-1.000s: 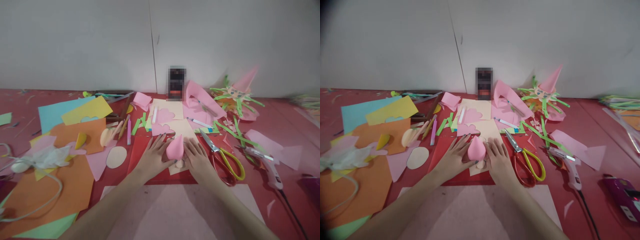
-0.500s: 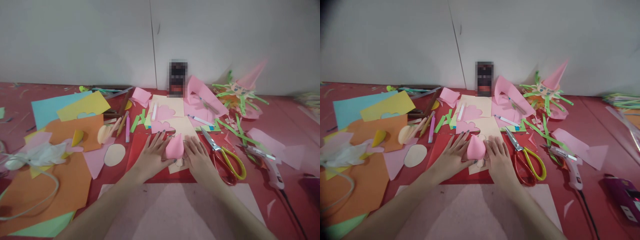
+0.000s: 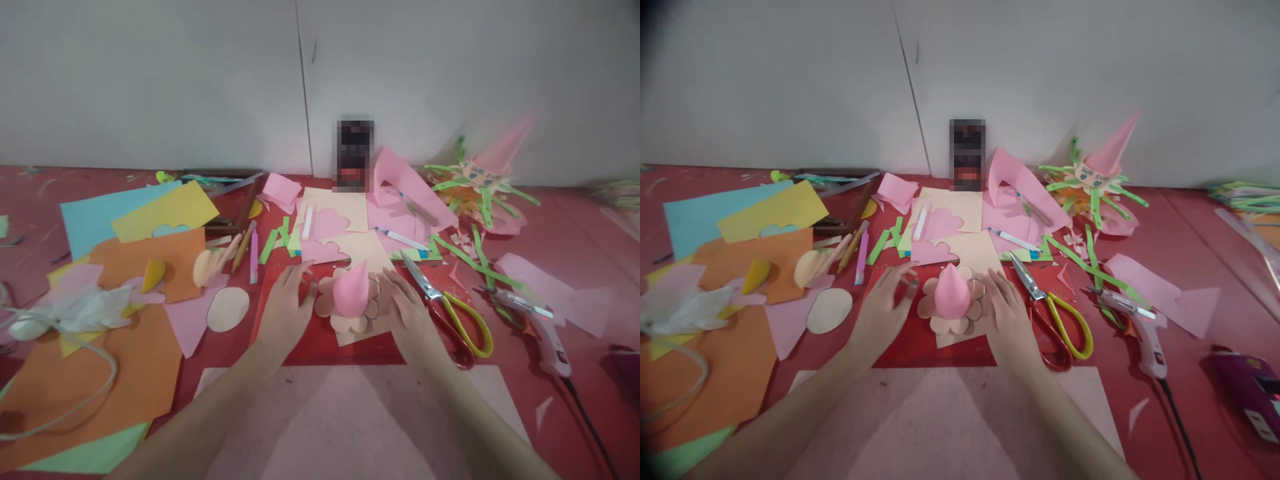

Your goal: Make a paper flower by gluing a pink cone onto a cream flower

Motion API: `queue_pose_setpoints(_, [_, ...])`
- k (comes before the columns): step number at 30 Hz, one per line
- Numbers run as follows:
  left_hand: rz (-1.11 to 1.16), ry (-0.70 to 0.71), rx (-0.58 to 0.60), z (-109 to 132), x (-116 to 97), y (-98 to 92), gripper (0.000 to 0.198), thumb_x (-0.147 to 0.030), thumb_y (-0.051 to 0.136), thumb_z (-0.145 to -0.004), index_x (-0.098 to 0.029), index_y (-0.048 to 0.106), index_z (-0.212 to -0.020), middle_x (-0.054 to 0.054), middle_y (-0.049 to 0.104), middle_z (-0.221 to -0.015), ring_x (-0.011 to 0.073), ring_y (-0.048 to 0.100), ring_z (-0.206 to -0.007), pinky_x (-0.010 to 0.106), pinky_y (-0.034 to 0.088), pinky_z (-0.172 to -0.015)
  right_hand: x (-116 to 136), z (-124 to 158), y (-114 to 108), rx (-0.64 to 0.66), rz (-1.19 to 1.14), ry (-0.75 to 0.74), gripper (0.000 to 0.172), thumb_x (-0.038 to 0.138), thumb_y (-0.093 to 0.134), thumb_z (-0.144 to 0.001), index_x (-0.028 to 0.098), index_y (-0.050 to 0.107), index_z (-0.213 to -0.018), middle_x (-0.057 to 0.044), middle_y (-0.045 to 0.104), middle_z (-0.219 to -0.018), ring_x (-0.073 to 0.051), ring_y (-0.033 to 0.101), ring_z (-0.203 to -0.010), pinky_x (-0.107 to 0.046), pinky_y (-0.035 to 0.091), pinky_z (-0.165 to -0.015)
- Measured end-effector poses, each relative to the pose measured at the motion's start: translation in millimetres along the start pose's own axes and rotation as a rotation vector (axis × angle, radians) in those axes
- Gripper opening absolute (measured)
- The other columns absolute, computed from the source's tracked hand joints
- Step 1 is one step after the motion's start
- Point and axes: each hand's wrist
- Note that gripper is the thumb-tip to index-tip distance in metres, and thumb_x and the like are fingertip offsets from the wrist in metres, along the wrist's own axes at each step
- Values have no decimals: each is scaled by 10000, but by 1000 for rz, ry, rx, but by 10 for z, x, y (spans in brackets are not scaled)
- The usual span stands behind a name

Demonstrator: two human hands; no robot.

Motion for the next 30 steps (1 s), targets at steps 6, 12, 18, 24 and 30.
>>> queue_pose_setpoints(6, [-53, -50, 114, 2, 15, 0, 278, -285, 434, -829, -251, 503, -1096, -5, 597, -761, 168, 560, -723, 330, 456, -687, -24, 4, 27, 29, 36, -19, 433, 211, 258, -896, 287, 425, -1289, -26, 408, -1369, -188, 346, -1282, -437, 367, -1018])
queue_pose_setpoints(12, [-135, 104, 111, 49, 17, 81, 357, -228, 476, -787, -270, 478, -1141, 24, 537, -1172, 225, 483, -1081, 413, 410, -893, -56, 7, 96, 21, 115, -123, 420, 249, 294, -906, 282, 398, -1312, -26, 399, -1380, -199, 310, -1305, -432, 366, -1028])
queue_pose_setpoints(18, [-182, 189, 124, 87, 53, 160, 418, -210, 430, -812, -280, 430, -1224, 20, 389, -1363, 224, 331, -1269, 442, 290, -1054, -116, 12, 139, 57, 184, -174, 413, 234, 343, -883, 238, 441, -1284, -60, 423, -1358, -234, 306, -1303, -477, 343, -1034])
queue_pose_setpoints(24, [-262, 254, 156, 84, 70, 190, 476, -141, 378, -820, -281, 396, -1274, 33, 307, -1428, 224, 233, -1335, 485, 199, -1095, -124, 22, 136, 112, 262, -168, 414, 238, 332, -891, 198, 434, -1290, -69, 349, -1409, -230, 230, -1336, -452, 316, -1059])
queue_pose_setpoints(30, [-325, 308, 175, 87, 83, 197, 515, -110, 357, -823, -316, 377, -1294, 34, 280, -1445, 231, 197, -1351, 504, 200, -1088, -148, 52, 138, 131, 361, -203, 497, 188, 330, -880, 270, 303, -1369, -27, 273, -1452, -237, 147, -1362, -465, 323, -1045])
Point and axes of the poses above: each hand's wrist, its own z-axis away from the middle knuckle, its own y-axis out of the palm, x = y × z
